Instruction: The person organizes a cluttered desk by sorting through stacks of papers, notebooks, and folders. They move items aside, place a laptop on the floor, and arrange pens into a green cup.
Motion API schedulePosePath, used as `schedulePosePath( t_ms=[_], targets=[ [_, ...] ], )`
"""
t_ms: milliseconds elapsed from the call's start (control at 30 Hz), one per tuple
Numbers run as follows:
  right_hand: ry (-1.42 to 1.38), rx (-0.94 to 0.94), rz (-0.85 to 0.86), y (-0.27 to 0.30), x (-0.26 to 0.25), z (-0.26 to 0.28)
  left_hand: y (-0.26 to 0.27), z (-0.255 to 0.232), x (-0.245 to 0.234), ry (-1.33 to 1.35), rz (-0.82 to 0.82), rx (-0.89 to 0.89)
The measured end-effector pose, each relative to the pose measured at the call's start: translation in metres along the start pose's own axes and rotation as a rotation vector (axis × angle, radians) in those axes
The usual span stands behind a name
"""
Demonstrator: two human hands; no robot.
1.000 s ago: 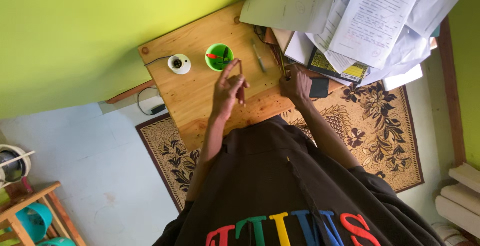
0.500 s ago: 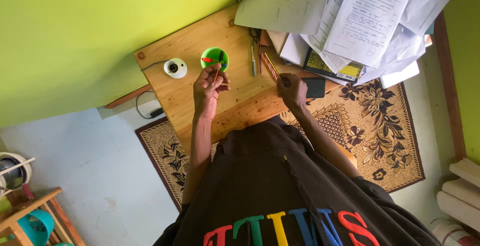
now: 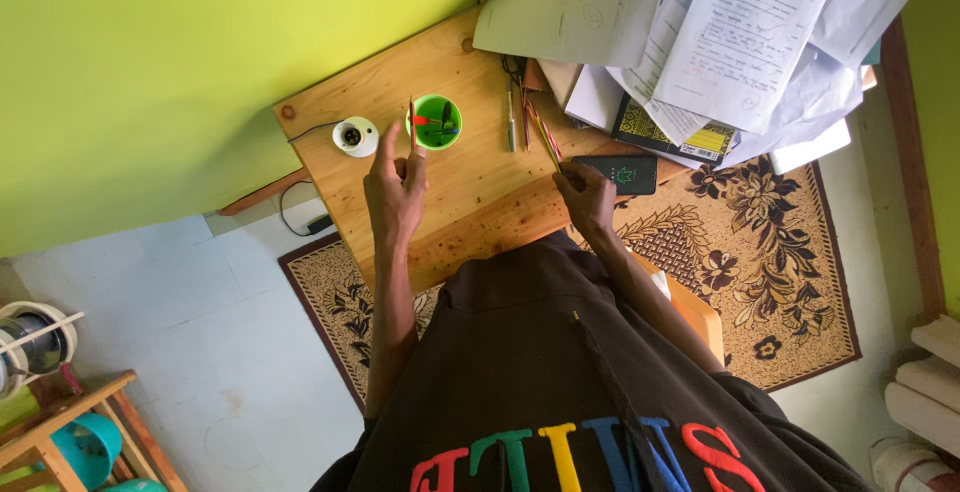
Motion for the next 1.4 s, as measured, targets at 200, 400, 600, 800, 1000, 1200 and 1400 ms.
schedulePosePath(
  t_ms=[200, 400, 600, 800, 1000, 1200, 1400],
  targets=[
    [-0.037, -0.046, -0.061, 0.001, 0.0, -0.004, -0.011, 0.016, 0.003, -0.003, 0.067, 0.138],
    [-0.026, 0.052, 0.062, 0.01, 0.002, 0.007, -0.005, 0.0, 0.0, 0.162, -0.041, 0.082],
    [-0.034, 0.083, 0.098, 0.016, 0.0, 0.012, -0.004, -0.024, 0.001, -0.094, -0.193, 0.239],
    [-0.139, 0.081, 0.118, 0.019, 0.003, 0.01, -0.023, 0.008, 0.012, -0.076, -0.182, 0.195],
    [-0.219, 0.092, 0.137, 0.02, 0.003, 0.008, -0.016, 0.012, 0.009, -0.031, -0.25, 0.257],
    [-0.325, 0.159, 0.174, 0.019, 0.004, 0.015, 0.016, 0.028, 0.059, 0.039, -0.113, 0.194],
    [-0.49, 0.092, 0.209, 0.018, 0.002, 0.041, 0.032, -0.003, 0.104, -0.013, 0.064, 0.325]
  ],
)
Point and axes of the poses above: each hand's wrist, its own y-axis away from the middle knuckle, its own x-axis out of the palm, z = x × y, the point moved 7 cm from there along -y, towards the middle knuckle, and after that the axes turned 10 degrees about y, right-handed, at the moved point
